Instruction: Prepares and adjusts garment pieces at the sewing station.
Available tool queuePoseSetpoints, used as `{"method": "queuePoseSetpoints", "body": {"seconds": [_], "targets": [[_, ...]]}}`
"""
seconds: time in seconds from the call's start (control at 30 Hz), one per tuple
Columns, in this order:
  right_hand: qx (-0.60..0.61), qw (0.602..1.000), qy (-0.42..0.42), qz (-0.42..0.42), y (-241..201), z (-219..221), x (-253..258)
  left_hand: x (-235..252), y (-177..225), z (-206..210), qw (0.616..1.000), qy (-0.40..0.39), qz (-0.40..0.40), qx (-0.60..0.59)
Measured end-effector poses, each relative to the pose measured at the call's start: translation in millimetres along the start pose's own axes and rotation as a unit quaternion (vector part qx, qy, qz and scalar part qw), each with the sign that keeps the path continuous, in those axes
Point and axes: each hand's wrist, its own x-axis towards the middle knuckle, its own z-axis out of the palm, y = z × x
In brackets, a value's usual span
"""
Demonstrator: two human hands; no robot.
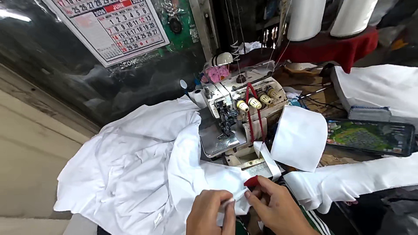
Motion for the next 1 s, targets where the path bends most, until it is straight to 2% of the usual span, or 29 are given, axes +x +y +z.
{"method": "queuePoseSetpoints", "body": {"seconds": [0.13, 0.2, 0.27, 0.37, 0.47, 0.53, 0.63, 0.73, 0.87, 1.0], "targets": [[0.131, 0.991, -0.014, 0.027, -11, 4, -3, -28, 1, -3, 0.998, -0.029, -0.041, 0.035], [0.162, 0.986, -0.016, 0.024, -22, 10, -7, -30, -3, 0, 0.998, -0.009, -0.064, 0.015], [0.144, 0.989, -0.007, -0.016, -34, 13, -10, -20, 6, -6, 0.997, 0.043, -0.058, 0.000], [0.071, 0.996, 0.028, -0.047, -28, 13, -9, 10, 8, -2, 0.991, 0.094, -0.015, 0.090], [0.012, 0.998, 0.065, -0.002, 2, 19, 2, 43, -36, 47, 0.979, 0.067, 0.016, 0.192], [0.014, 0.997, 0.072, 0.025, 7, 21, 5, 53, -53, 66, 0.977, 0.037, 0.009, 0.211], [0.026, 0.997, 0.069, 0.031, 8, 18, 4, 52, -44, 51, 0.984, 0.019, 0.001, 0.178], [0.058, 0.996, 0.057, 0.037, 7, 17, 5, 40, -35, 41, 0.984, 0.073, 0.022, 0.162], [0.088, 0.995, 0.001, 0.045, -2, 6, -6, 34, -50, 63, 0.985, 0.045, 0.022, 0.163], [0.051, 0.997, -0.035, 0.042, 0, -12, -11, 53, -44, 66, 0.983, 0.027, -0.033, 0.179]]}}
